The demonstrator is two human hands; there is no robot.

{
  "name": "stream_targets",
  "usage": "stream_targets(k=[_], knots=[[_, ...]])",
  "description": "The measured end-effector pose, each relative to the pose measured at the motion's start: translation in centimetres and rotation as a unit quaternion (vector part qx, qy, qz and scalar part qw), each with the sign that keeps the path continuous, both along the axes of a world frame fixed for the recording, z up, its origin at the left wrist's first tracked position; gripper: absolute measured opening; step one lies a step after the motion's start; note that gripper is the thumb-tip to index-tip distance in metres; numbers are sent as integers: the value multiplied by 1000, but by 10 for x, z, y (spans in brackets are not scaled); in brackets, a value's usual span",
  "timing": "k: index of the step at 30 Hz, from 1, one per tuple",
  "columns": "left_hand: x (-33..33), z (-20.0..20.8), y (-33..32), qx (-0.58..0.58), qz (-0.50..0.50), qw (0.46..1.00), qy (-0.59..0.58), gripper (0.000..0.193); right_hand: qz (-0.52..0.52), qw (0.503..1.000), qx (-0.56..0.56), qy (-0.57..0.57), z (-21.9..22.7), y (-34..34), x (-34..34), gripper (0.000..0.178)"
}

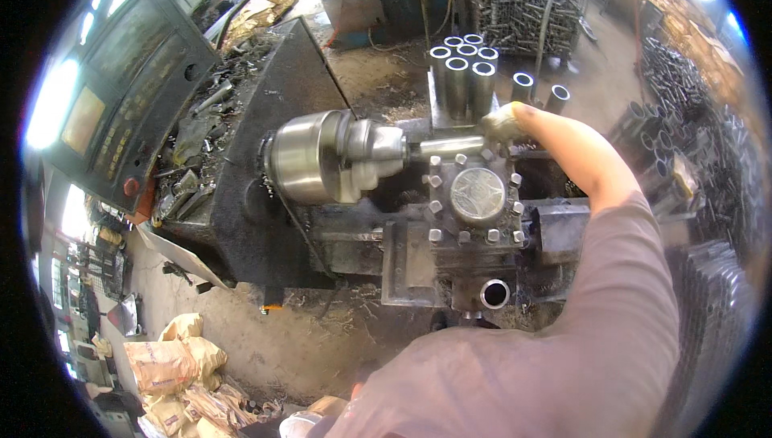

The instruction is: The person operates a metal turning machine in a workshop. They repeatedly load metal tubes into the machine's chuck, secure them, and remove processed tubes, placing them into a white sack. The person also moves the sack among other sacks on the floor.

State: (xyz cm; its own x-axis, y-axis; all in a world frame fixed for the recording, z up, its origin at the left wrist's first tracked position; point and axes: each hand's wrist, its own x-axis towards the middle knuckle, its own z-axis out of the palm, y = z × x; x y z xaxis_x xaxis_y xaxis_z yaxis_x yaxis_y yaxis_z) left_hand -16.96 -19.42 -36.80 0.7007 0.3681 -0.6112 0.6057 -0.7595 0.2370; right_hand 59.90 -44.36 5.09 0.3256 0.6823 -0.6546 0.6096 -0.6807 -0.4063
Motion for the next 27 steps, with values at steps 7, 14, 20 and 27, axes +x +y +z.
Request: stream_targets(k=[7,14,20,27], knots=[[16,-3,50,58,-28,997,37,33,-119,848,317,-408,63,-76,-96,30],[88,-10,100,-35,-235,970,-56,34,238,932,239,-135,115,-62,-291,22],[131,0,88,32,-278,952,-125,26,122,901,412,-54,130,-60,-280,21],[123,51,101,-232,298,874,-307,25,12,868,204,-453,151,-6,-145,21]])
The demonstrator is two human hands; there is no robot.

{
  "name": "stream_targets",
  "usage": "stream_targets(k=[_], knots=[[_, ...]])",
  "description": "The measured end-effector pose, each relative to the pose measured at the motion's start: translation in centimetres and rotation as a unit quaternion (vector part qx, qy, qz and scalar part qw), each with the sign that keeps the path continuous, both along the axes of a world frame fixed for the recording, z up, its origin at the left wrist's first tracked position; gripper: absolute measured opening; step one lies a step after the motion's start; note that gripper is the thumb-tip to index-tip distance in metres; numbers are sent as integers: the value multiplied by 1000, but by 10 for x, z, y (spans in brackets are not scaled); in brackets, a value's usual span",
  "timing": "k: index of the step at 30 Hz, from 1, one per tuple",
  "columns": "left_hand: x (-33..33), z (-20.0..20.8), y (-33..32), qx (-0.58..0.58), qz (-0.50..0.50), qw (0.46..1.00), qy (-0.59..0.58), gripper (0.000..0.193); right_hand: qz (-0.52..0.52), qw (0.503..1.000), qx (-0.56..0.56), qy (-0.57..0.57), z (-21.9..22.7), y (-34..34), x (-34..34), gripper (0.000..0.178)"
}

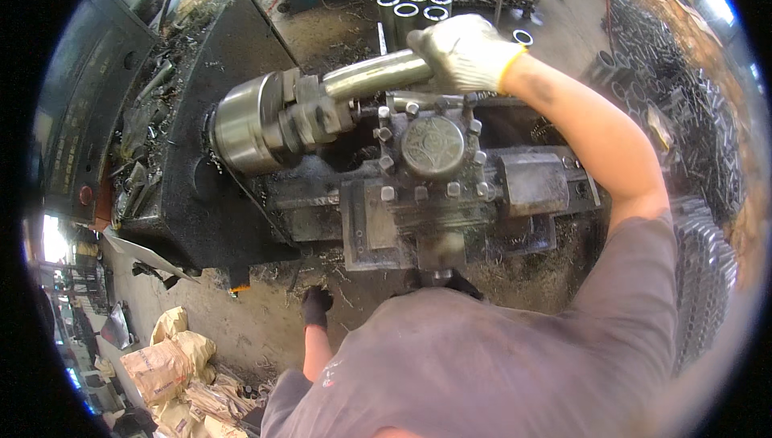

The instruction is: The person operates a metal turning machine in a workshop. They repeatedly load metal tubes into the machine's chuck, secure them, and remove processed tubes, placing them into a white sack. The person also moves the sack among other sacks on the floor.

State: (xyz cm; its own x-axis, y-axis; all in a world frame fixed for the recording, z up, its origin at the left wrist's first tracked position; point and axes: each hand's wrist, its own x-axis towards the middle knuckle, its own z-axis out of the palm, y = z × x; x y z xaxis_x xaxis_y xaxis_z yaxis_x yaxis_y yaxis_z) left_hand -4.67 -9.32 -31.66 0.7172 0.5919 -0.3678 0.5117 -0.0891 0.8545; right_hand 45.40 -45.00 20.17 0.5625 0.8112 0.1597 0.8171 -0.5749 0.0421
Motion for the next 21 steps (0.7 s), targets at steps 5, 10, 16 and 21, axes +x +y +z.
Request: stream_targets(k=[5,10,16,21], knots=[[-5,72,39,-207,478,821,-231,29,13,983,-168,74,-86,27,72,28],[-1,145,69,-153,489,811,-281,47,25,954,-91,284,-135,18,93,40],[2,191,88,-284,421,814,-283,54,57,963,-80,250,-156,23,98,40],[0,202,94,-339,405,802,-279,51,84,973,-55,206,-151,24,96,38]])
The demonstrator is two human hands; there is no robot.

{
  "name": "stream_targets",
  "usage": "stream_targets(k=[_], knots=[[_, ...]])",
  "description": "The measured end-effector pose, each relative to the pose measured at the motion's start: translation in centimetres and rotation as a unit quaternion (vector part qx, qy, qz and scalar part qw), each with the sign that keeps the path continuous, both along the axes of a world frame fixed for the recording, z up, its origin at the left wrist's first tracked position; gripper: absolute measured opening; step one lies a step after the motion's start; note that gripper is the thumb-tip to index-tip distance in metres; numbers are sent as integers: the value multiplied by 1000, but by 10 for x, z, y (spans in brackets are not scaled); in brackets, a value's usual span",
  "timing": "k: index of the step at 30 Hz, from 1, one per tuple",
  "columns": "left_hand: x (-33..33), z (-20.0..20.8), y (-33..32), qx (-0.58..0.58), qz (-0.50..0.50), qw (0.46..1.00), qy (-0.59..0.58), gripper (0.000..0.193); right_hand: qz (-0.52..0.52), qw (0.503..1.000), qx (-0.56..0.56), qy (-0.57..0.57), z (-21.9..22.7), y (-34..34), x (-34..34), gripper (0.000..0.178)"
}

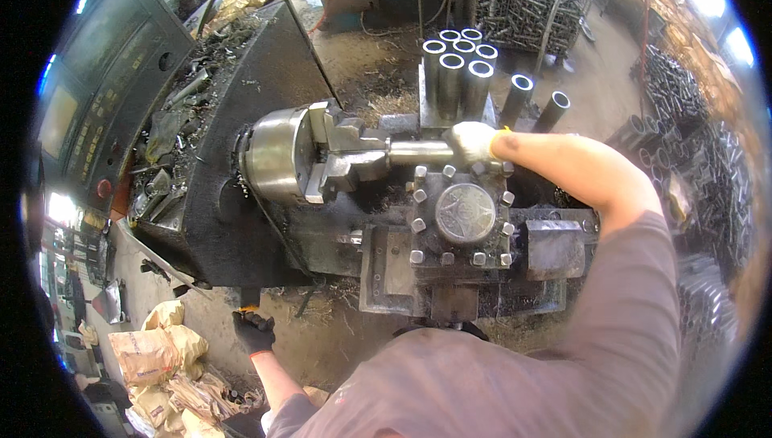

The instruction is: The person operates a metal turning machine in a workshop. They repeatedly load metal tubes into the machine's chuck, secure them, and remove processed tubes, placing them into a white sack. The person also moves the sack among other sacks on the floor.

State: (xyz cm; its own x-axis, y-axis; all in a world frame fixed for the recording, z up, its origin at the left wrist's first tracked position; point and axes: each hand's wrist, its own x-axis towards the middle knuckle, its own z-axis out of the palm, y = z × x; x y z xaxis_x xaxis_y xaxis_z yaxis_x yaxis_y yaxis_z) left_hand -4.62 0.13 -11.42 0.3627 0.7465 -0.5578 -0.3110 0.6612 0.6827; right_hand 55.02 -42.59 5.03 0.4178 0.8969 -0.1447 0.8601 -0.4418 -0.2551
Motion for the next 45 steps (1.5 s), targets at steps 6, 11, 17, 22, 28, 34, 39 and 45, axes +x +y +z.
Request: stream_targets(k=[6,11,17,22,28,34,39,45], knots=[[-5,13,5,-43,21,997,68,52,-21,999,-34,38,23,25,-21,42],[-13,6,19,-64,9,991,120,49,-83,944,-37,317,65,110,-35,96],[-20,-35,31,67,-6,991,115,37,-10,973,-76,217,46,82,5,90],[6,20,-19,330,99,829,441,40,28,971,-206,-118,-20,-17,26,21],[111,245,-7,818,164,303,461,39,-255,962,94,-37,39,-99,-18,39],[238,371,129,663,-23,419,620,73,-394,877,276,-5,95,-152,-77,36],[241,380,106,675,-27,469,569,74,-375,832,408,42,116,-196,-169,36],[139,209,-126,831,-98,510,200,30,-215,861,439,140,98,-202,-269,45]])
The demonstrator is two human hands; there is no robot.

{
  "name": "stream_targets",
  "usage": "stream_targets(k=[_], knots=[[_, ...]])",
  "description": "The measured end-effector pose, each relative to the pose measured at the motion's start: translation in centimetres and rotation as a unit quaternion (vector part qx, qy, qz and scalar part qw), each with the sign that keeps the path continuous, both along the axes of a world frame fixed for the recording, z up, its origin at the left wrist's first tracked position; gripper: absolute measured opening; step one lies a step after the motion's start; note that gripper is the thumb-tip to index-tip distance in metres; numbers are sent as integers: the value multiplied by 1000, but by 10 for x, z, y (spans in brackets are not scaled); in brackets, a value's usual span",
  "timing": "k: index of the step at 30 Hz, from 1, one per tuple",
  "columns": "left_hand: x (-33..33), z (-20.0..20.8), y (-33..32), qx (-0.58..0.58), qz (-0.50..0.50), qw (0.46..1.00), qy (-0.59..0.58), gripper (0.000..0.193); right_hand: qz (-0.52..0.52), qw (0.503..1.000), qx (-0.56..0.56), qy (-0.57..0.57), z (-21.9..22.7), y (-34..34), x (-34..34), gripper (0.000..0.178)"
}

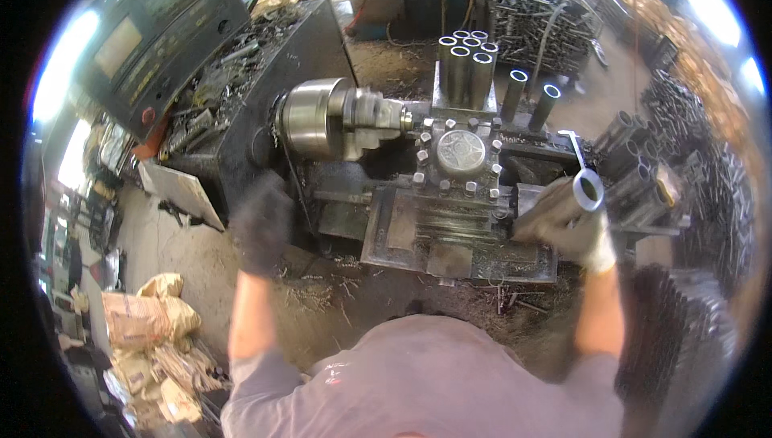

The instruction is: The person operates a metal turning machine in a workshop. They repeatedly load metal tubes into the machine's chuck, secure them, and remove processed tubes, placing them into a white sack. The person also moves the sack among other sacks on the floor.

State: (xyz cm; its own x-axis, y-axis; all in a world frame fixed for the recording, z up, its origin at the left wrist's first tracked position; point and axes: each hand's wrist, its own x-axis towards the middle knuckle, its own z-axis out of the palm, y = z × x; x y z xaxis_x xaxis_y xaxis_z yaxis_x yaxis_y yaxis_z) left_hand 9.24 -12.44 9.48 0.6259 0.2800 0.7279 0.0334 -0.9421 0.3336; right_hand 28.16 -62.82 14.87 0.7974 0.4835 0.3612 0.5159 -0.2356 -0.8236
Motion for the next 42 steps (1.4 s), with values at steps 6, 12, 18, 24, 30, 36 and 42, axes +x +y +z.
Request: stream_targets(k=[6,12,18,24,30,36,42], knots=[[-212,-285,-131,-397,255,687,553,47,327,941,-26,86,-79,57,-44,41],[-535,-381,-309,-399,308,525,686,40,366,904,-204,84,-117,94,-96,46],[-585,-403,-417,-572,461,520,436,45,515,808,-278,-66,-131,167,-173,44],[-589,-393,-478,-643,537,493,232,59,679,665,-248,-186,-134,254,-360,49],[-647,-406,-621,-668,678,305,-19,50,836,463,-191,-222,-127,265,-568,55],[-609,-446,-789,-620,714,276,173,40,941,252,-102,-201,-98,237,-723,50],[-498,-427,-836,-716,662,87,204,40,961,200,-111,-153,-86,225,-867,52]])
